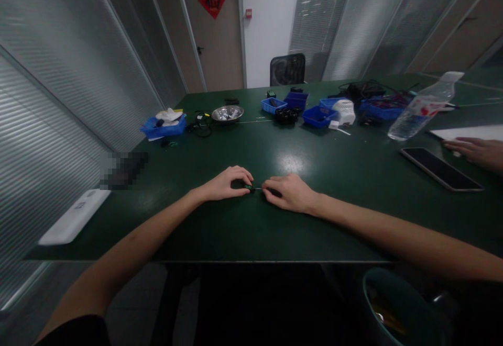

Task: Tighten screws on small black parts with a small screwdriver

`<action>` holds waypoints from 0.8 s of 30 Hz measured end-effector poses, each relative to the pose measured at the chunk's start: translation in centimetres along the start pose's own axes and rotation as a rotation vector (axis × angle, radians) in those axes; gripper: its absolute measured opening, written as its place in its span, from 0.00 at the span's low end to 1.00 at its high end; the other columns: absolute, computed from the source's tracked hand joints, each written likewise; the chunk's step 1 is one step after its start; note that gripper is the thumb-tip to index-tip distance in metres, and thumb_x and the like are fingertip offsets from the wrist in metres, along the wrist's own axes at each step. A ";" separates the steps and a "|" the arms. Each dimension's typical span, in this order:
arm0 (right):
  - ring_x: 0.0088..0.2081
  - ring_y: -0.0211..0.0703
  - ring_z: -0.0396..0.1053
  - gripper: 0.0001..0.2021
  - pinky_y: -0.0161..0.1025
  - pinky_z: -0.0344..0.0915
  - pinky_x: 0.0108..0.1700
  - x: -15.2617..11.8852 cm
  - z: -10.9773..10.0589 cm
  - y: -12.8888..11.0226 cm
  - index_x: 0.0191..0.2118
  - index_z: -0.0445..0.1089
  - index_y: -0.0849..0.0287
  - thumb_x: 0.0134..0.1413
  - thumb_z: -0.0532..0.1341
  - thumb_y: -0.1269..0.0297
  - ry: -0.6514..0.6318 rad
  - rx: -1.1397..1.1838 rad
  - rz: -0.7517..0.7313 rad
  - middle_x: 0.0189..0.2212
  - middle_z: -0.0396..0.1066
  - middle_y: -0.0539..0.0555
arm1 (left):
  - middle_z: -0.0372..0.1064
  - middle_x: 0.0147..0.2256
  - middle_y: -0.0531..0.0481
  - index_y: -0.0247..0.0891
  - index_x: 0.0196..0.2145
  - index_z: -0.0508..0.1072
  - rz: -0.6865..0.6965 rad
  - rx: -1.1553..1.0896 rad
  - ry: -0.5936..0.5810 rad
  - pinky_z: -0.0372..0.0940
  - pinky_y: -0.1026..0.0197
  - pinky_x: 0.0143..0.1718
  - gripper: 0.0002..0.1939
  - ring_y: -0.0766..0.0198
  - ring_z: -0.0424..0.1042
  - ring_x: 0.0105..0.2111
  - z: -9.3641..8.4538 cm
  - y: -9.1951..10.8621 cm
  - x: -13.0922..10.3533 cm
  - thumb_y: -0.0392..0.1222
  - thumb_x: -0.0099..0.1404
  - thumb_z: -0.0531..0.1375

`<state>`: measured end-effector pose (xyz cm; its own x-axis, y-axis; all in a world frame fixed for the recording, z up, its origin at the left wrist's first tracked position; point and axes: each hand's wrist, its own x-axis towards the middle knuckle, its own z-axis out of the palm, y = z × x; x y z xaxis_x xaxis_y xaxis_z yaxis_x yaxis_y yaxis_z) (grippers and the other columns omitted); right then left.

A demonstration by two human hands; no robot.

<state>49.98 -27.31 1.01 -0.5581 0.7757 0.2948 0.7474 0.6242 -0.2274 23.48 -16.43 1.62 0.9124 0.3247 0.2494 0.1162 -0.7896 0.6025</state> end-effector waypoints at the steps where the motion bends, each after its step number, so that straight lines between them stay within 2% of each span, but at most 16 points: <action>1: 0.30 0.39 0.69 0.12 0.37 0.57 0.34 0.0 0.0 0.0 0.45 0.76 0.59 0.72 0.55 0.62 -0.004 -0.004 -0.002 0.35 0.77 0.54 | 0.75 0.53 0.45 0.42 0.46 0.79 -0.001 0.001 0.001 0.58 0.48 0.61 0.09 0.54 0.70 0.57 0.0 0.0 0.0 0.46 0.71 0.66; 15: 0.31 0.38 0.70 0.14 0.36 0.57 0.33 0.3 -0.1 -0.5 0.48 0.75 0.59 0.75 0.53 0.60 -0.063 -0.025 -0.011 0.37 0.77 0.55 | 0.74 0.54 0.45 0.44 0.47 0.80 -0.011 0.023 -0.011 0.59 0.48 0.60 0.10 0.53 0.69 0.57 0.2 0.3 0.0 0.49 0.72 0.65; 19: 0.33 0.39 0.71 0.14 0.36 0.58 0.35 0.5 -0.1 -0.6 0.50 0.75 0.59 0.75 0.53 0.61 -0.038 0.000 0.006 0.39 0.77 0.55 | 0.74 0.53 0.45 0.44 0.47 0.80 -0.011 0.027 -0.012 0.59 0.48 0.60 0.10 0.53 0.69 0.56 0.4 0.2 0.0 0.49 0.72 0.65; 24: 0.31 0.39 0.70 0.14 0.37 0.56 0.32 0.6 -0.1 -0.7 0.49 0.75 0.59 0.75 0.54 0.60 -0.057 -0.064 -0.026 0.37 0.76 0.54 | 0.74 0.53 0.45 0.44 0.47 0.80 -0.007 0.024 -0.014 0.59 0.48 0.60 0.10 0.53 0.69 0.56 0.4 0.3 0.1 0.49 0.72 0.65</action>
<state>49.21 -27.31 1.45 -0.5957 0.7645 0.2465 0.7530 0.6383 -0.1598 23.82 -16.84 1.50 0.9169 0.3229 0.2346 0.1318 -0.7998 0.5856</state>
